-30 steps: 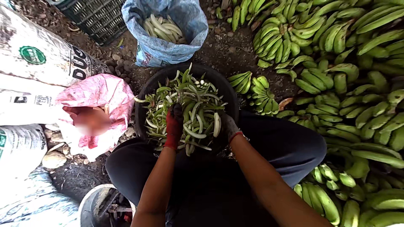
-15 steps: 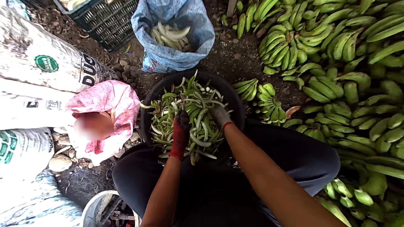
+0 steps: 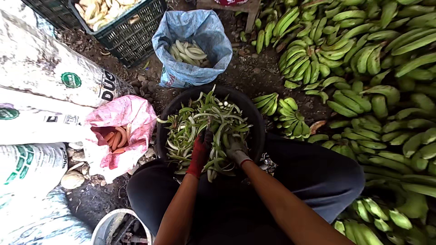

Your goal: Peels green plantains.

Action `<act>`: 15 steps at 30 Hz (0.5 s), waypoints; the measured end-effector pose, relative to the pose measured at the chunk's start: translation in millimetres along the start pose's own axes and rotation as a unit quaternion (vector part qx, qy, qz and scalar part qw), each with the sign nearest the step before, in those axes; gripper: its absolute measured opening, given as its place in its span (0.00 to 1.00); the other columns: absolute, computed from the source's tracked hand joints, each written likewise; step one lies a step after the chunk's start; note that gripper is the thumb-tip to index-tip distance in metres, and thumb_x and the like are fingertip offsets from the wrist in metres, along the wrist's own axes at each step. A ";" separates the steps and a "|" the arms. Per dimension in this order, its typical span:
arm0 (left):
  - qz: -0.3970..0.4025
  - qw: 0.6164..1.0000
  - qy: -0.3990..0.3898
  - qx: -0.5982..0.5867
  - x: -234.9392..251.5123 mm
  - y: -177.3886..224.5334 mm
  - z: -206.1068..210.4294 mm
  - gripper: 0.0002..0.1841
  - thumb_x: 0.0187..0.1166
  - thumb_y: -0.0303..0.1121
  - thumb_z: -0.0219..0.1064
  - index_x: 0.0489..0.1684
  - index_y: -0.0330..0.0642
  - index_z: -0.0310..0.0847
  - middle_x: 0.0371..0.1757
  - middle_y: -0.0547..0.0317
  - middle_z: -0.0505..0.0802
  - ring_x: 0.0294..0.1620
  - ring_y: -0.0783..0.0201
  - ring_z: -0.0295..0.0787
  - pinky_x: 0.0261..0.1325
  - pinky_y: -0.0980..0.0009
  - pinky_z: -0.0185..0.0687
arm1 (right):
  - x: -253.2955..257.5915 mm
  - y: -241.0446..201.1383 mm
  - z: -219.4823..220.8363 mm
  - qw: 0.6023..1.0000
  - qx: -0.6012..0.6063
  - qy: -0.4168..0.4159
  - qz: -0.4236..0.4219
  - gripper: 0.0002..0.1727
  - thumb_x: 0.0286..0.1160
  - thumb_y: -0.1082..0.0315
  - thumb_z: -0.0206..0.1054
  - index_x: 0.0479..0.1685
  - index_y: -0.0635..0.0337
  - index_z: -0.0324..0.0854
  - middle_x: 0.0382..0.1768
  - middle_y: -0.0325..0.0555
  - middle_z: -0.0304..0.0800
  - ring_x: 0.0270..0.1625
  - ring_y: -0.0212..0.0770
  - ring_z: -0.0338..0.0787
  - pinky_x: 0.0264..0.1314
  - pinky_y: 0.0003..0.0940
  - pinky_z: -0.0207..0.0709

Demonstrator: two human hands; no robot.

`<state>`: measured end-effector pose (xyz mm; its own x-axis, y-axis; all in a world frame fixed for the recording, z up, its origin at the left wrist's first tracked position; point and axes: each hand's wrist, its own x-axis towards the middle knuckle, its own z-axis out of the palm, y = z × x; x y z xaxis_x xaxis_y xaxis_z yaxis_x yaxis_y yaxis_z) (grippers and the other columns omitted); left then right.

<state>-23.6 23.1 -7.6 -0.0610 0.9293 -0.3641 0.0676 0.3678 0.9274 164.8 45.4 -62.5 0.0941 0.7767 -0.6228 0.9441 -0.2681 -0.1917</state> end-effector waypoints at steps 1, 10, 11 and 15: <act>0.003 1.000 -0.001 0.004 -2.0 -0.9 -0.8 0.24 0.93 0.48 0.50 0.78 0.45 0.74 0.44 0.55 0.87 0.36 0.64 0.82 0.42 0.64 0.82 | 1.6 4.2 -6.7 0.998 0.064 0.002 0.007 0.48 0.71 0.43 0.70 0.93 0.43 0.55 0.82 0.57 0.72 0.81 0.62 0.74 0.79 0.70 0.65; 0.028 0.996 -0.023 -0.084 -5.4 -0.3 1.7 0.23 0.87 0.42 0.61 0.78 0.43 0.72 0.40 0.60 0.86 0.33 0.69 0.82 0.38 0.70 0.82 | -51.0 19.7 -113.4 0.645 0.739 -0.021 -0.192 0.29 0.81 0.54 0.61 0.82 0.46 0.69 0.60 0.49 0.89 0.56 0.45 0.91 0.55 0.45 0.88; 0.038 0.995 -0.037 -0.090 -7.1 2.1 2.5 0.25 0.87 0.43 0.60 0.80 0.45 0.71 0.41 0.59 0.87 0.33 0.68 0.81 0.37 0.70 0.81 | -55.1 20.3 -120.6 0.619 0.754 -0.029 -0.215 0.31 0.82 0.43 0.60 0.80 0.45 0.70 0.61 0.49 0.89 0.57 0.47 0.91 0.55 0.47 0.89; 0.057 0.991 -0.116 -0.019 -11.2 4.9 8.3 0.30 0.89 0.52 0.53 0.87 0.51 0.66 0.61 0.52 0.89 0.54 0.61 0.88 0.57 0.59 0.88 | -49.1 9.1 -119.2 0.689 0.715 0.055 -0.102 0.32 0.78 0.35 0.62 0.75 0.42 0.77 0.55 0.42 0.91 0.51 0.41 0.91 0.50 0.42 0.88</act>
<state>-14.3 14.8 0.3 0.1754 0.9491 -0.2618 0.0231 0.2619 0.9648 206.4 72.8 56.8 0.1022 0.8992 -0.4255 -0.3286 -0.3732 -0.8676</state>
